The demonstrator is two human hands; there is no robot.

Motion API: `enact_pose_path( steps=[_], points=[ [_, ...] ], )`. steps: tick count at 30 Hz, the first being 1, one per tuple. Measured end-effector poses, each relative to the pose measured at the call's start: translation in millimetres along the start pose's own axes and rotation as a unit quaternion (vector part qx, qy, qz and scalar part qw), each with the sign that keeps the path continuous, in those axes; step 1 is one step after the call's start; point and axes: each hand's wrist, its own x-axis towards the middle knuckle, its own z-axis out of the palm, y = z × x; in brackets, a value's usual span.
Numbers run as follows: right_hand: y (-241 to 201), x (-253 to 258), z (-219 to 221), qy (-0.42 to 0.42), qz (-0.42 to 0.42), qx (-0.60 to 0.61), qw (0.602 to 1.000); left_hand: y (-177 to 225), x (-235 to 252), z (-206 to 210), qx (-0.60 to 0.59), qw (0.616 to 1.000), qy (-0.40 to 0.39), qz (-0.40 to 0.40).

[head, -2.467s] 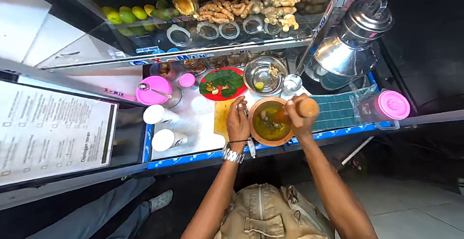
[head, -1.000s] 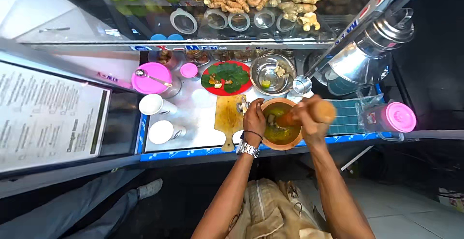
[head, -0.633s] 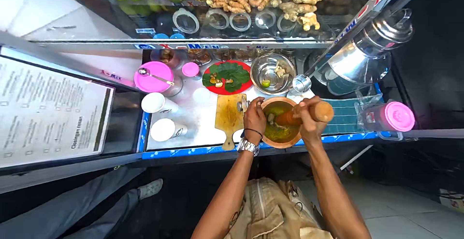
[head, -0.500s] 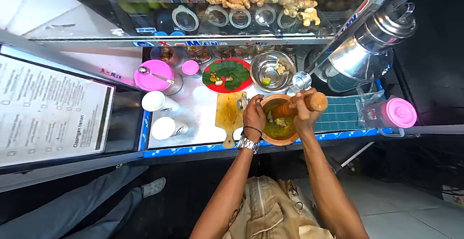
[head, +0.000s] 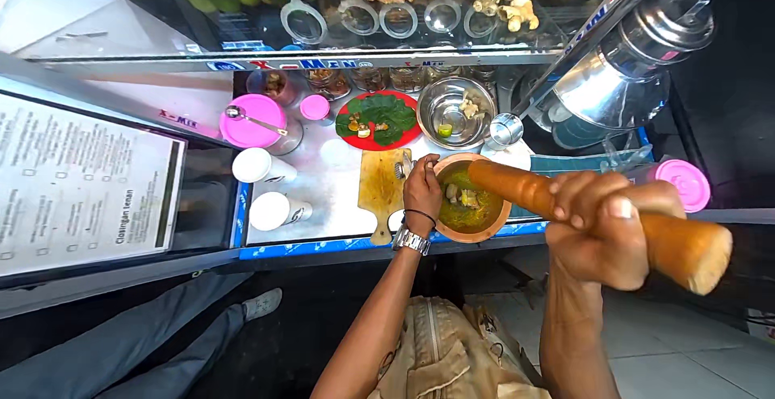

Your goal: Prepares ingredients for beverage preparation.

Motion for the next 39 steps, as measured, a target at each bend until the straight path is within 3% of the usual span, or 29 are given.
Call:
enact_pose_path(
  steps=[4, 6, 8, 13, 16, 18, 24, 30, 36, 39],
  points=[
    [95, -56, -10, 0.055, 0.065, -0.063, 0.994, 1, -1, 0, 0.001, 1.0, -0.003, -0.01],
    [111, -56, -6, 0.046, 0.108, -0.079, 0.99, 3, 3, -3, 0.008, 1.0, 0.001, 0.0],
    [94, -55, -10, 0.025, 0.124, -0.081, 0.989, 1, -5, -2, 0.014, 1.0, -0.013, 0.0],
    [16, -26, -2, 0.006, 0.051, -0.001, 0.999, 3, -3, -2, 0.01, 1.0, -0.005, -0.003],
    [80, -50, -8, 0.06, 0.048, -0.018, 0.997, 2, -2, -1, 0.012, 1.0, -0.003, 0.001],
    [106, -52, -8, 0.069, 0.104, -0.008, 0.992, 3, 2, -3, 0.013, 1.0, -0.005, -0.007],
    [79, -44, -10, 0.049, 0.131, 0.017, 0.99, 4, -1, -4, 0.019, 1.0, -0.013, -0.007],
    [42, -11, -25, 0.006, 0.04, 0.004, 0.999, 4, 1, -3, 0.008, 1.0, -0.008, -0.012],
    [93, -33, -31, -0.008, 0.14, -0.107, 0.984, 4, 1, -2, 0.007, 1.0, -0.007, -0.013],
    [94, -29, -26, 0.01, 0.189, -0.111, 0.976, 3, 0, -2, 0.006, 1.0, -0.003, -0.011]
  ],
)
